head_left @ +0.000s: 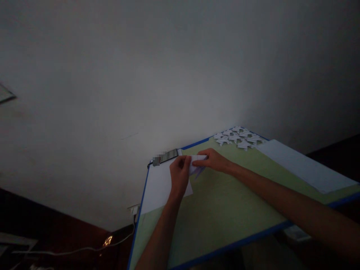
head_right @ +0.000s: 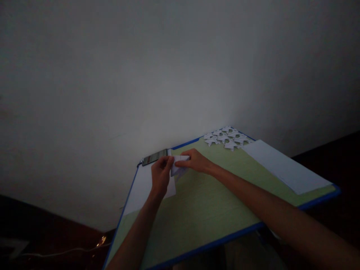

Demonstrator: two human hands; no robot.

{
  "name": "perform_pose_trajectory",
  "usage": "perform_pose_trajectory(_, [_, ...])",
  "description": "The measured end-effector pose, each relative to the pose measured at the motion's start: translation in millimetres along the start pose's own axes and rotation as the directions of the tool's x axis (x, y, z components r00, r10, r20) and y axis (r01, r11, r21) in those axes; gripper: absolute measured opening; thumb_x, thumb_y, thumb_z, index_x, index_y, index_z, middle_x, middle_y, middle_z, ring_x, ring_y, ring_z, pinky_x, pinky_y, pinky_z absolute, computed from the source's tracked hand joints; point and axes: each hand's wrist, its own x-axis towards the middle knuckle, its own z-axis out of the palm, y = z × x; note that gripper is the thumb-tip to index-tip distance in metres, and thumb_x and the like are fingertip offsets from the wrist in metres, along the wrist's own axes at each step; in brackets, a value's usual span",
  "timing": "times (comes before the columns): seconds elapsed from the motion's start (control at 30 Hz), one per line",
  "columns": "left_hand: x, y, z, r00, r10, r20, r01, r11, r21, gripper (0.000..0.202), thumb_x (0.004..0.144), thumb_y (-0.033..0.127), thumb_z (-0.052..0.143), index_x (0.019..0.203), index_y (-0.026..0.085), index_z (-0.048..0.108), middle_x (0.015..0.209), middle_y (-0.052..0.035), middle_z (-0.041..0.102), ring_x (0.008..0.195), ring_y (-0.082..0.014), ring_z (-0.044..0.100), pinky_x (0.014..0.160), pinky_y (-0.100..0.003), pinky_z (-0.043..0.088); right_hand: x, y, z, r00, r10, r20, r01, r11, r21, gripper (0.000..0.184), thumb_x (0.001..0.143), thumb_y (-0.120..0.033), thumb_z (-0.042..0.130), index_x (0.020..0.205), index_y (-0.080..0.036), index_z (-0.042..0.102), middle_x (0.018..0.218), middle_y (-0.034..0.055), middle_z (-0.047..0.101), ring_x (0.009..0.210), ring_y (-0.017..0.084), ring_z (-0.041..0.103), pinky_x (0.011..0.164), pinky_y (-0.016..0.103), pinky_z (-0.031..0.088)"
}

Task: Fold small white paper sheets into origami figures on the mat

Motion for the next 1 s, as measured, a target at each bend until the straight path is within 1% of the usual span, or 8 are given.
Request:
perform_pose_trajectory(0.1, [0.2,1.4,-0.1,1.0,0.001,0.0,-0.001,1.0,0.002,0.028,0.081,0.045,0.072,0.078,0.017,0.072,0.071,-0.002,0.069,0.066,-0.0151,0.058,0.062,-0.026,0.044,0.7,1.3,-0.4,1.0,-0.003,-0.011,0.002,1.0,-0.03,0.035,0.073,-0.047,0.074,0.064,-0.015,0.062,0.056,-0.0037,0.05,0.054,0.009,0.041,0.05,0.023,0.028])
perform_pose_trajectory(0.2, [0.3,3.1,0.4,1.0,-0.01,-0.001,0.01,1.0,-0.009,0.031,0.082,0.047,0.071,0.078,0.016,0.073,0.072,-0.0022,0.069,0.066,-0.0147,0.057,0.063,-0.026,0.044,1.9,3.7,-0.7,1.0,0.008,-0.027,-0.009,1.0,-0.019,0.037,0.072,-0.049,0.074,0.066,-0.014,0.064,0.057,-0.0034,0.051,0.054,0.009,0.041,0.051,0.024,0.028])
perform_pose_trajectory(0.3, [0.1,3.4,1.4,0.997,-0.073,-0.003,0.073,0.996,-0.046,0.034,0.083,0.048,0.069,0.076,0.015,0.072,0.071,-0.0019,0.067,0.065,-0.0141,0.056,0.062,-0.026,0.043,3.0,4.5,-2.4,0.998,0.027,-0.061,-0.026,1.0,0.017,0.04,0.07,-0.052,0.075,0.066,-0.014,0.065,0.057,-0.0036,0.05,0.054,0.01,0.041,0.051,0.024,0.029])
perform_pose_trajectory(0.4, [-0.3,2.2,2.5,0.987,-0.151,0.055,0.157,0.98,-0.124,0.03,0.081,0.045,0.07,0.079,0.015,0.073,0.074,-0.0029,0.068,0.068,-0.0146,0.058,0.064,-0.027,0.046,3.6,2.6,-5.3,0.99,0.057,-0.132,-0.046,0.996,0.08,0.04,0.068,-0.052,0.076,0.069,-0.013,0.066,0.059,-0.0027,0.053,0.056,0.01,0.044,0.053,0.024,0.031])
perform_pose_trajectory(0.47, [-0.5,1.6,3.0,0.981,-0.169,0.096,0.181,0.973,-0.144,0.028,0.078,0.043,0.072,0.08,0.015,0.073,0.076,-0.0039,0.069,0.069,-0.0151,0.059,0.064,-0.027,0.048,3.9,1.4,-6.6,0.984,0.072,-0.162,-0.055,0.993,0.106,0.039,0.068,-0.051,0.075,0.07,-0.013,0.067,0.061,-0.0023,0.055,0.057,0.011,0.045,0.053,0.024,0.031])
perform_pose_trajectory(0.63, [-0.8,2.2,3.2,0.982,-0.177,0.071,0.186,0.971,-0.153,0.025,0.076,0.04,0.072,0.077,0.015,0.072,0.072,-0.003,0.066,0.066,-0.0139,0.058,0.059,-0.025,0.046,5.0,4.4,-5.4,0.987,0.064,-0.145,-0.049,0.993,0.104,0.039,0.068,-0.052,0.076,0.069,-0.014,0.066,0.06,-0.0031,0.053,0.057,0.011,0.044,0.054,0.025,0.031])
perform_pose_trajectory(0.77, [-0.8,0.4,2.5,0.978,-0.19,0.088,0.204,0.961,-0.188,0.024,0.076,0.039,0.071,0.076,0.015,0.07,0.071,-0.0018,0.064,0.064,-0.0131,0.056,0.058,-0.025,0.045,4.6,5.8,-3.8,0.991,0.046,-0.127,-0.035,0.995,0.089,0.04,0.069,-0.053,0.075,0.07,-0.014,0.066,0.06,-0.003,0.053,0.057,0.011,0.044,0.055,0.025,0.031])
perform_pose_trajectory(1.0, [-0.5,-2.0,1.4,0.988,-0.128,0.084,0.142,0.972,-0.185,0.02,0.077,0.036,0.071,0.076,0.016,0.069,0.071,0.0004,0.062,0.065,-0.0119,0.052,0.062,-0.024,0.041,2.7,0.9,-2.8,0.992,0.044,-0.122,-0.035,0.996,0.078,0.039,0.069,-0.052,0.075,0.069,-0.014,0.065,0.06,-0.0031,0.051,0.056,0.011,0.043,0.053,0.025,0.029])
